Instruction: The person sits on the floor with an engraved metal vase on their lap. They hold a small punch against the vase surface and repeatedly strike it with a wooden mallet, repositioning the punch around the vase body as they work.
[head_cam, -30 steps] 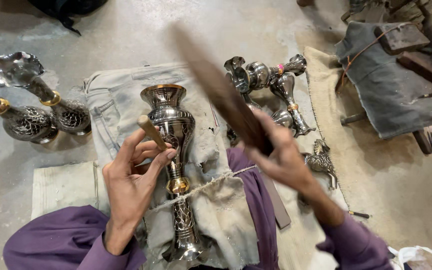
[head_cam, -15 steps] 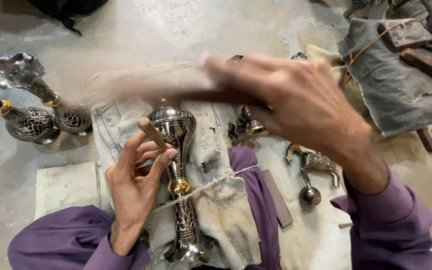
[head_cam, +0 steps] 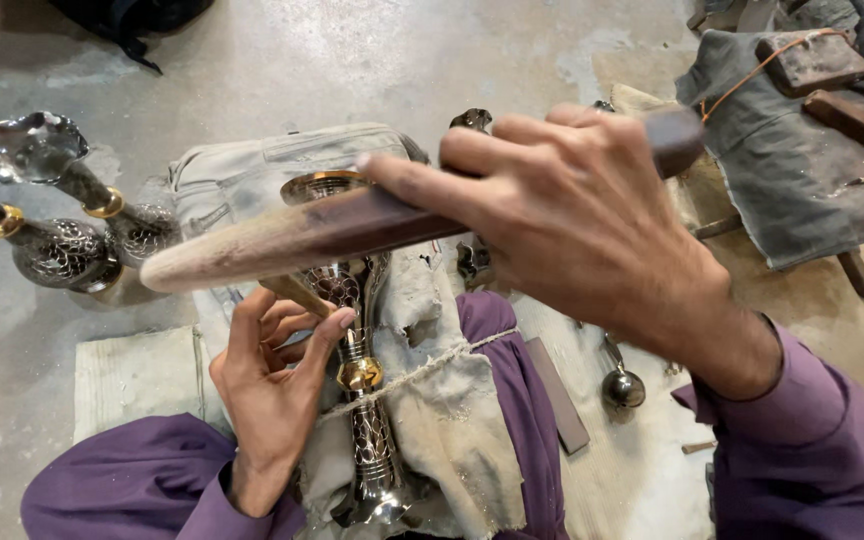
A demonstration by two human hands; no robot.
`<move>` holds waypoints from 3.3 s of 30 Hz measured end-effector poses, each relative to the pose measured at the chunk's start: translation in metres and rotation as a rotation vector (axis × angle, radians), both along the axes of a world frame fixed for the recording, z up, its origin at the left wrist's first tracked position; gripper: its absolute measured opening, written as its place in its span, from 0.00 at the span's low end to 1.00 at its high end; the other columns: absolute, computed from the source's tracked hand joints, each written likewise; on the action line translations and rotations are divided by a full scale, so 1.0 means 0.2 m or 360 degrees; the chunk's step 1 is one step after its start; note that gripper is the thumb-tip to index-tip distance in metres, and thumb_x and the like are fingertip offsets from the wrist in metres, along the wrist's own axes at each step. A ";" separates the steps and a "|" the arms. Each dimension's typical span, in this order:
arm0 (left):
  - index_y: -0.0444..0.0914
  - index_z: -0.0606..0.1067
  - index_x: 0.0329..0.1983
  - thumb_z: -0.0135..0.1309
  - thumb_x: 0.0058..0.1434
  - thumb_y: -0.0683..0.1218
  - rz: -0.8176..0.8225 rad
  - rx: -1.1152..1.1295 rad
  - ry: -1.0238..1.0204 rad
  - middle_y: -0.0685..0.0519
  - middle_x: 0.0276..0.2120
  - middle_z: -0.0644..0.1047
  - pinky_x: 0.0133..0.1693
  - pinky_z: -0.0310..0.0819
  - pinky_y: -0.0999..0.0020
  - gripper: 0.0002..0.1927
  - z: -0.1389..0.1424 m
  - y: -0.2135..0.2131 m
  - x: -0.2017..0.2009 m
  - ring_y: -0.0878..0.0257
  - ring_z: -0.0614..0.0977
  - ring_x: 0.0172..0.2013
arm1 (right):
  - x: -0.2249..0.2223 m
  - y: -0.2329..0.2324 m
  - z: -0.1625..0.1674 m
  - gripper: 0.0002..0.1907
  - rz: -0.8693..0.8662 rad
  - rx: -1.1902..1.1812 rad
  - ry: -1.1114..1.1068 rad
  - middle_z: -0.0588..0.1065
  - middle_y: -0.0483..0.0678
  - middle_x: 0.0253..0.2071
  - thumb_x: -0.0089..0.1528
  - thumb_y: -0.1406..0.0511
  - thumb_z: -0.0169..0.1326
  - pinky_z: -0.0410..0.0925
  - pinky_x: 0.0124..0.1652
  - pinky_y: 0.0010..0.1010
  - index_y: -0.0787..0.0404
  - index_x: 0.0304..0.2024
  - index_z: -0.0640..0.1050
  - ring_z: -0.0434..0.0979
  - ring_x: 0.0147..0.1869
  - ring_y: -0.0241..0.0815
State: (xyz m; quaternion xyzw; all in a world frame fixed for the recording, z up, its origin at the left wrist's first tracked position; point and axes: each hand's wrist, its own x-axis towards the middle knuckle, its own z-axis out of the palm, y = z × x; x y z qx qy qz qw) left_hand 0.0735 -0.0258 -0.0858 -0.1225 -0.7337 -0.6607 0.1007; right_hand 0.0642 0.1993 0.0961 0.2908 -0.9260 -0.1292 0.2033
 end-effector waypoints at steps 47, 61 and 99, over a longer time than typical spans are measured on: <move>0.39 0.75 0.58 0.65 0.59 0.40 -0.0108 -0.0540 0.0223 0.46 0.37 0.84 0.36 0.84 0.65 0.24 0.17 0.04 -0.08 0.61 0.89 0.38 | 0.06 0.19 -0.16 0.34 -0.0349 -0.0580 -0.0401 0.81 0.50 0.50 0.64 0.71 0.59 0.75 0.44 0.42 0.44 0.71 0.68 0.82 0.47 0.47; 0.42 0.76 0.60 0.59 0.60 0.43 -0.0653 -0.0968 0.0226 0.45 0.36 0.84 0.32 0.79 0.57 0.23 0.36 0.09 -0.18 0.54 0.87 0.30 | 0.29 0.39 -0.72 0.25 -0.0422 -0.1695 -0.0399 0.80 0.51 0.44 0.63 0.73 0.57 0.77 0.42 0.32 0.52 0.62 0.72 0.82 0.42 0.41; 0.31 0.64 0.64 0.55 0.60 0.34 -0.0047 0.1115 -0.0771 0.38 0.39 0.83 0.34 0.86 0.65 0.28 -0.32 0.01 0.36 0.55 0.86 0.36 | 0.84 -0.25 -0.97 0.15 0.0229 -0.0877 -0.0460 0.71 0.43 0.33 0.61 0.58 0.59 0.69 0.31 0.31 0.56 0.47 0.79 0.79 0.34 0.38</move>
